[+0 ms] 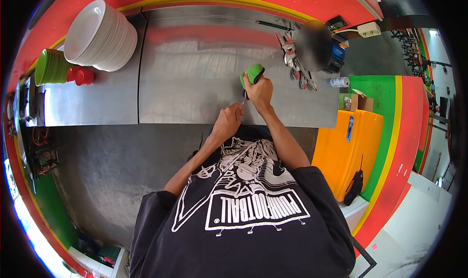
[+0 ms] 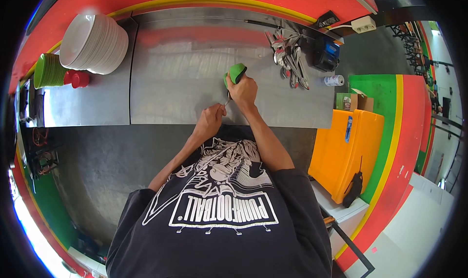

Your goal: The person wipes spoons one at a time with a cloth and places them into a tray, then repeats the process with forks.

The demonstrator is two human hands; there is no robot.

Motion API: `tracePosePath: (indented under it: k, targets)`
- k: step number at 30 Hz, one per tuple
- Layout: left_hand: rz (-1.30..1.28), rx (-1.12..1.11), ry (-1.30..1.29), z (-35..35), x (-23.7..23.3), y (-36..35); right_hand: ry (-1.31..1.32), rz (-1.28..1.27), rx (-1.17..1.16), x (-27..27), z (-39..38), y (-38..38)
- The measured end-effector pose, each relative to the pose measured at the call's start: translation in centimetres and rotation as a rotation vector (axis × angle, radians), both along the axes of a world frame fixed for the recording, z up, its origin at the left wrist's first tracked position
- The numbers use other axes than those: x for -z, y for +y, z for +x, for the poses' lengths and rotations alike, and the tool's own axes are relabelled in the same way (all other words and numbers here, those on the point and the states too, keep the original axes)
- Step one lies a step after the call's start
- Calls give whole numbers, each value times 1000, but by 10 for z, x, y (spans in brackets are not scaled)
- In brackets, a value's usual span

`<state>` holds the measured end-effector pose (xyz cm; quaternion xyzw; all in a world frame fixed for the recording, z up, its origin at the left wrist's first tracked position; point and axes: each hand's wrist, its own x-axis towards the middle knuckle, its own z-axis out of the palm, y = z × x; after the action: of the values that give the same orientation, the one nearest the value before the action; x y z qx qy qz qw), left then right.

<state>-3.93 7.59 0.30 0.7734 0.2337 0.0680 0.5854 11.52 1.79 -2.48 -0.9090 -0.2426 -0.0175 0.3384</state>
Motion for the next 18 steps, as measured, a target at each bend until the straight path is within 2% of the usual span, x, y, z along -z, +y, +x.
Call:
tracePosePath:
  k: [5,11,14,16,18]
  targets:
    - [0,73,11,12,-5,2,73,-26,69,7,18,-10]
    - [-6,137,15,32,-3,4,191,109,191,3,34,-17]
    - [-18,116,-15,38,1,1,155,225,260,4,47,-21]
    - [-46,91,-26,38,-3,2,21,297,370,4,71,-37]
    - [-100,73,0,31,-14,11,23,321,589,61,120,-92]
